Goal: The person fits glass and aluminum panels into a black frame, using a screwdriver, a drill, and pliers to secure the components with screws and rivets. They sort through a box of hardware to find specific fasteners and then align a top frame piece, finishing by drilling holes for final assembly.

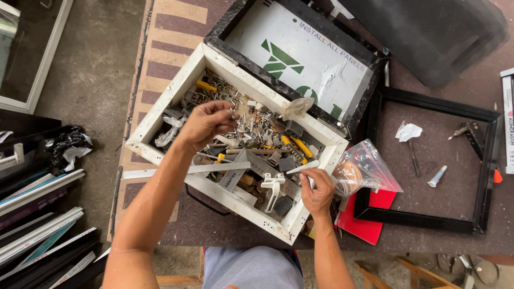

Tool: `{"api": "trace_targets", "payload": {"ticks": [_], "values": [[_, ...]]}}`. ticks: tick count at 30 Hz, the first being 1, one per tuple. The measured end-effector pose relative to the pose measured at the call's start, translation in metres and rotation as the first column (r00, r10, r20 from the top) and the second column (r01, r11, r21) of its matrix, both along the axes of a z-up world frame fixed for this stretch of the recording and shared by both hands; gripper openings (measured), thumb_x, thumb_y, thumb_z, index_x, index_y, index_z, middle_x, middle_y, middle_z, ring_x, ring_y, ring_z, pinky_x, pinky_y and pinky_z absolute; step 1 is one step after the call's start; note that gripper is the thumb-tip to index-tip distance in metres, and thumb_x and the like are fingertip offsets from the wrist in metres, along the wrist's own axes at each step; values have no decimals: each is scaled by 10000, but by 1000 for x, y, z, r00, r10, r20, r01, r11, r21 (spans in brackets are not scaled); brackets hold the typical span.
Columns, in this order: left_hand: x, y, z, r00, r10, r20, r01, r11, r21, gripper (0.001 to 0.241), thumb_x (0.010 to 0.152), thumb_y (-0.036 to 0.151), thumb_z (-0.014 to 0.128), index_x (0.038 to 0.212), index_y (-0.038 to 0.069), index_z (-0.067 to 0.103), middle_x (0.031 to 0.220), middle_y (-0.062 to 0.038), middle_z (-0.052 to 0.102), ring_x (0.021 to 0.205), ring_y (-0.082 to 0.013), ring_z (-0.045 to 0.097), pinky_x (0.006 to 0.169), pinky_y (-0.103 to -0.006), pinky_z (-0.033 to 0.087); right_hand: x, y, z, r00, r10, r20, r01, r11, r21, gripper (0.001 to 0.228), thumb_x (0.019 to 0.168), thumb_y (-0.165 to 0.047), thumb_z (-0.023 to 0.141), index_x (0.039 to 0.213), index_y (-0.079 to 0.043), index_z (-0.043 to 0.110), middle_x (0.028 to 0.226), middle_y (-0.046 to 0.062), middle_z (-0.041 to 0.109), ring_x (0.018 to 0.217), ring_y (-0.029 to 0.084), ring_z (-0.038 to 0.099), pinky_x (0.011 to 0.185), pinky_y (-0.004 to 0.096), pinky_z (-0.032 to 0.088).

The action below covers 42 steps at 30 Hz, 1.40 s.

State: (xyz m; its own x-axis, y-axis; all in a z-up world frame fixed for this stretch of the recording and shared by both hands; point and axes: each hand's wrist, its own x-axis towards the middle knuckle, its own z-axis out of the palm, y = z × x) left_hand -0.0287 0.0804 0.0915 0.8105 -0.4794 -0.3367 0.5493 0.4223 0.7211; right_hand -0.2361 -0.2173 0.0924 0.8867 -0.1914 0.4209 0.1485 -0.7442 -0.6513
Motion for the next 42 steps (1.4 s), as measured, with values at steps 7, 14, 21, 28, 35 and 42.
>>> {"api": "trace_targets", "payload": {"ticks": [7, 14, 21, 28, 35, 42], "values": [[-31, -14, 4, 994, -59, -88, 40, 980, -197, 169, 971, 84, 678, 1102, -24, 674, 971, -148, 761, 801, -188, 767, 701, -268, 647, -2, -2, -3, 1000, 8, 30, -8, 1000, -8, 86, 891, -46, 743, 975, -40, 727, 951, 101, 728, 889, 269, 709, 782, 354, 551], [-42, -11, 5, 999, -47, 5, 47, 977, -208, 188, 952, 41, 703, 1130, -12, 674, 1003, -155, 756, 865, -205, 764, 722, -281, 650, -10, -1, -5, 999, 11, 46, -9, 999, -36, 83, 895, -51, 741, 977, -47, 726, 969, 93, 734, 917, 279, 708, 802, 362, 550], [-43, -7, 3, 998, 31, 62, -21, 987, -156, 263, 917, 38, 713, 1175, 13, 675, 1029, -154, 755, 895, -226, 765, 786, -338, 665, -10, -3, -7, 998, 15, 54, -14, 1000, -23, 85, 897, -56, 744, 979, -42, 726, 964, 97, 734, 918, 281, 706, 801, 366, 547], [-63, 1, 6, 909, 167, 382, -268, 936, 228, 308, 926, 91, 744, 1224, 28, 696, 1013, -99, 739, 825, -137, 704, 745, -292, 627, -5, -5, -1, 998, 21, 67, -23, 999, 23, 120, 870, -56, 756, 984, -45, 719, 952, 108, 733, 905, 291, 713, 798, 364, 550], [-196, -86, 4, 928, -46, 370, -53, 966, 254, 168, 873, 101, 782, 1026, 36, 757, 848, -30, 756, 723, -100, 674, 633, -248, 573, -62, -17, 32, 965, 253, 62, -259, 956, 140, 299, 799, -83, 826, 1061, -44, 687, 1008, 115, 720, 931, 293, 722, 821, 368, 566], [-321, -209, 11, 935, -227, 271, 156, 953, 261, 154, 893, 127, 773, 974, -4, 763, 852, -22, 740, 764, -66, 641, 668, -241, 541, -187, -79, 38, 974, 172, 146, -211, 926, 313, 260, 798, 82, 811, 1018, -9, 707, 944, 106, 725, 838, 222, 725, 716, 312, 585]]}}
